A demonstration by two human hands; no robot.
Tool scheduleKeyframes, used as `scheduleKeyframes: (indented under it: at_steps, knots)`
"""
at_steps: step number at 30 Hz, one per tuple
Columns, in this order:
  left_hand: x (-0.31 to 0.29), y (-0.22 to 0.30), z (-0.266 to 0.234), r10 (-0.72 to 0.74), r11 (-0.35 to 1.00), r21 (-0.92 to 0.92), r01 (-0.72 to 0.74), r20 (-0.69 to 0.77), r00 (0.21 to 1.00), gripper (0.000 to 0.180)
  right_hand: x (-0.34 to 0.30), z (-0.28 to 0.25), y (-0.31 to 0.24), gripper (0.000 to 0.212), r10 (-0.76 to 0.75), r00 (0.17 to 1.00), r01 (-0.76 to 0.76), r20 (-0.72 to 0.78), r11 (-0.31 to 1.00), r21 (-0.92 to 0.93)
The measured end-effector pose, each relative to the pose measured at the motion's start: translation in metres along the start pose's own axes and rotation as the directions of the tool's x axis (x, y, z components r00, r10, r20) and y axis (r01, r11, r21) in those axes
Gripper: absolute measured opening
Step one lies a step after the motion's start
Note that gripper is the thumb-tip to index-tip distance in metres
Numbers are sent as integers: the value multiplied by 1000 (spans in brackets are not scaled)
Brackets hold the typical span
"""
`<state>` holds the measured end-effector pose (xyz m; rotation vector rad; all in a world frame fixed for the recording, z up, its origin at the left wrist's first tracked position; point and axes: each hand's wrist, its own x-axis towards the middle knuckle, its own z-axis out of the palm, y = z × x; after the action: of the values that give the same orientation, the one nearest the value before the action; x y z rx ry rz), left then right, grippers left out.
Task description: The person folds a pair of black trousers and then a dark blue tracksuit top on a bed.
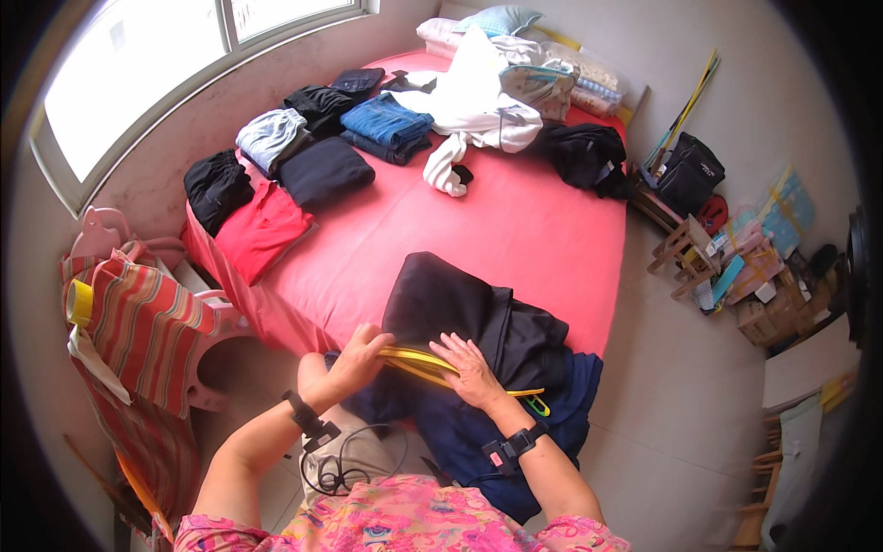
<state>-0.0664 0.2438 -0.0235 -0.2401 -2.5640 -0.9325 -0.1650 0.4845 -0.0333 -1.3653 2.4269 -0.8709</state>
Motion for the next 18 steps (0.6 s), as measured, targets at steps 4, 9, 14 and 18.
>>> scheduleKeyframes:
  at_steps: [4,9,14,18]
  knots:
    - [6,-10,1,96,971,195,-142,225,970,32,-3,-5,-6,59,-15,1000,17,15,992,-127]
    - [29,-7,-34,99,995,-31,-97,502,859,30,3,-19,-5,59,15,993,5,119,985,-171]
    - [92,1,-32,-82,992,126,2,638,765,33,45,-24,-4,59,117,946,-188,-303,958,-217]
    - [116,-30,4,45,896,389,-213,397,917,65,67,-12,6,71,103,952,-223,-289,877,-425]
